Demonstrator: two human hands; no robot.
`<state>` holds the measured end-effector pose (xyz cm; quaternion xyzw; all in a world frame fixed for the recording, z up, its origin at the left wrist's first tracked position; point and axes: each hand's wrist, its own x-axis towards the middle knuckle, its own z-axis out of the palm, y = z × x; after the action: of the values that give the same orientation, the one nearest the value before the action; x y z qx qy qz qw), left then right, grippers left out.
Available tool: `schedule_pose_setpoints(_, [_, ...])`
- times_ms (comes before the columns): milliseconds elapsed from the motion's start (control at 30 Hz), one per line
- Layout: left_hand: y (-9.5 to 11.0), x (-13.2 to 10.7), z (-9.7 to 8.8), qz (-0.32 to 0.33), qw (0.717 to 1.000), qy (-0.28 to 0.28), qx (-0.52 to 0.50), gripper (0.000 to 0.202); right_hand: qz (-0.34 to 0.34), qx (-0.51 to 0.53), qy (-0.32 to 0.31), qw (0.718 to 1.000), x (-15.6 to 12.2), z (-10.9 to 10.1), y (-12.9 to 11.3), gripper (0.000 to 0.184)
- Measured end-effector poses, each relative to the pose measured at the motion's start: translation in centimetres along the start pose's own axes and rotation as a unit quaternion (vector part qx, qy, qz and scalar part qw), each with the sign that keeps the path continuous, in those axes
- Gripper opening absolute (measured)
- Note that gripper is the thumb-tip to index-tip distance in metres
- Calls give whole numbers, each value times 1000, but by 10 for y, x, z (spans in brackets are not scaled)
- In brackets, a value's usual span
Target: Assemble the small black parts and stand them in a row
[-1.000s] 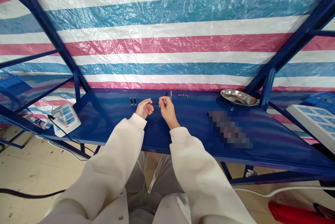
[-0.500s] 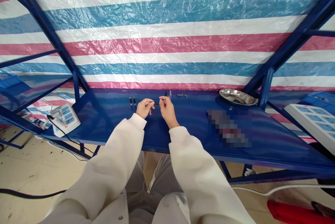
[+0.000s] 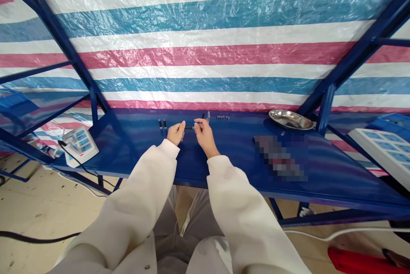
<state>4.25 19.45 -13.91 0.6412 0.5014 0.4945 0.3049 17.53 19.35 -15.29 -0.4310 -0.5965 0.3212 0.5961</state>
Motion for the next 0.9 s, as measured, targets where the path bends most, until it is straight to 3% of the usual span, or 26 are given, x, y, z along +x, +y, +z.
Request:
schedule_pose_setpoints(100, [-1,1,0,-7,999,-8,-38,47,7,13,9,1000,0,0,0,36])
schedule_pose_setpoints(267, [-3,3,1,13,991,-42,-128,19,40,33,36,998,1,0,-3,39])
schedule_pose_setpoints(500, [-2,3,4,-3,988,-39,-148,15,16,14,27,999,2,-2,1,34])
schedule_pose_setpoints(700, [-5,2,4,5,995,-24,-96,23,18,26,35,999,1,0,1,33])
schedule_pose_setpoints(900, [-3,4,-2,-34,995,50,-74,46,12,19,64,998,3,-2,6,34])
